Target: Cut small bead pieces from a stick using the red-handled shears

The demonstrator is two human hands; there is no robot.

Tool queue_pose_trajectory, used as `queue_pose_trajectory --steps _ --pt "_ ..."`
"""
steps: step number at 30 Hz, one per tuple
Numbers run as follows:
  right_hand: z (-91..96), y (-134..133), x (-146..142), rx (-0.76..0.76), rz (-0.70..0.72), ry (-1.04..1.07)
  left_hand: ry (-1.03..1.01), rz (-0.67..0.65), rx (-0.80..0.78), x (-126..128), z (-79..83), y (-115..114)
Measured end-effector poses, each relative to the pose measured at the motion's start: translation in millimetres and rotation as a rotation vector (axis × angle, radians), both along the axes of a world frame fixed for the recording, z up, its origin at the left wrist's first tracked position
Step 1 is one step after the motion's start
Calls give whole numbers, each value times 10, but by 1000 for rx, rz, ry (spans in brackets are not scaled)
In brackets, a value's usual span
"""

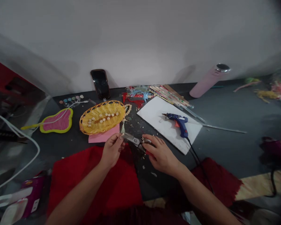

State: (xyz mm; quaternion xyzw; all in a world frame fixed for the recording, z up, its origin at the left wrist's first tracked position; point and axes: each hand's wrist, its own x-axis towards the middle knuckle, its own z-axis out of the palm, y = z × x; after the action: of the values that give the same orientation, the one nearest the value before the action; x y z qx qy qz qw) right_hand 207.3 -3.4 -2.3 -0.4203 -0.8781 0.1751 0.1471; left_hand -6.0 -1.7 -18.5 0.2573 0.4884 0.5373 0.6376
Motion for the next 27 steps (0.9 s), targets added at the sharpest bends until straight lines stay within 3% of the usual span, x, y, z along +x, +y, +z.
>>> queue_pose_trajectory --steps 8,27 --pt "-19 -18 -21 -2 28 -4 10 0 42 5 -50 -10" --pt "32 -31 -15 -27 45 14 243 -14 118 6 -40 -17"
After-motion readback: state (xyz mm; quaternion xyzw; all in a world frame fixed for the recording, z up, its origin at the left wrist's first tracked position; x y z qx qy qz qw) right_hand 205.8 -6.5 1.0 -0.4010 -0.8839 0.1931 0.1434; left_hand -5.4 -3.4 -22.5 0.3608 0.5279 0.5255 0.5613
